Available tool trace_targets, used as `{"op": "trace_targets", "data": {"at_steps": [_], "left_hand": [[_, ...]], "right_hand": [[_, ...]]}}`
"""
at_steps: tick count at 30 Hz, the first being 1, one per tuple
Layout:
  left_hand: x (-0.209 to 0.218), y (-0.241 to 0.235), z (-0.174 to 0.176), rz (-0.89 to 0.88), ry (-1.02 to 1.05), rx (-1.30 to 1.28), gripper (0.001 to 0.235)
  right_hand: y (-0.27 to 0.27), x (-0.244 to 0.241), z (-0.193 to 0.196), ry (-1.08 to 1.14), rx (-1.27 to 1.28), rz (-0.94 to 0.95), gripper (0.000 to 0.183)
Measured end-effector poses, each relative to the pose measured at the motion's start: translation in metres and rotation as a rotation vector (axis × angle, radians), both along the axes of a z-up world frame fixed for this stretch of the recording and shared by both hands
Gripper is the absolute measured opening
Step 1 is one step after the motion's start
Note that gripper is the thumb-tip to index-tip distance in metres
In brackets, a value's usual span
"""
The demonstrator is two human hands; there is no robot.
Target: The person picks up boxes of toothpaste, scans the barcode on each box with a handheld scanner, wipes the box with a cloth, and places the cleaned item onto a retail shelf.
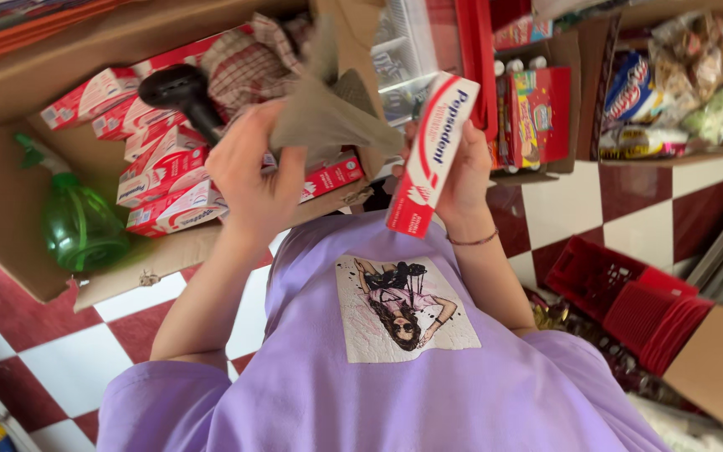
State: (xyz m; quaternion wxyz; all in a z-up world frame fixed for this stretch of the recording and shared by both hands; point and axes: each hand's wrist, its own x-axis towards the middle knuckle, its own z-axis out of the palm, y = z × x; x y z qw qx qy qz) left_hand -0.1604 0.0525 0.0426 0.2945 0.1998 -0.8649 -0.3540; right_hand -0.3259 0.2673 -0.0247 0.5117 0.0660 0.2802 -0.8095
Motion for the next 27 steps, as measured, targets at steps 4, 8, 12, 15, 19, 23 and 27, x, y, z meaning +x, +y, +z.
{"op": "trace_targets", "data": {"at_steps": [4, 8, 12, 15, 19, 23, 27], "left_hand": [[-0.022, 0.060, 0.004, -0.028, 0.221, 0.507, 0.042], [-0.064, 0.098, 0.003, -0.178, 0.058, 0.375, 0.055], [-0.086, 0.112, 0.020, -0.535, 0.061, 0.163, 0.074], [-0.104, 0.128, 0.025, -0.620, -0.041, 0.064, 0.071], [-0.119, 0.148, 0.020, -0.623, 0.026, 0.194, 0.064], [-0.117, 0.169, 0.007, -0.732, -0.002, 0.242, 0.064], [-0.128, 0.182, 0.007, -0.673, -0.049, 0.358, 0.054]], "right_hand": [[0.004, 0.008, -0.006, -0.005, -0.119, -0.003, 0.051], [0.029, 0.018, 0.002, 0.224, 0.192, -0.184, 0.059], [0.066, 0.015, 0.001, 0.657, 0.352, -0.125, 0.058], [0.072, 0.025, -0.011, 0.247, 0.184, -0.254, 0.057], [0.091, 0.011, -0.009, 0.387, 0.269, -0.323, 0.058], [0.111, -0.022, 0.010, 0.442, 0.194, -0.515, 0.056], [0.119, -0.036, 0.017, 0.329, 0.170, -0.555, 0.056]]}}
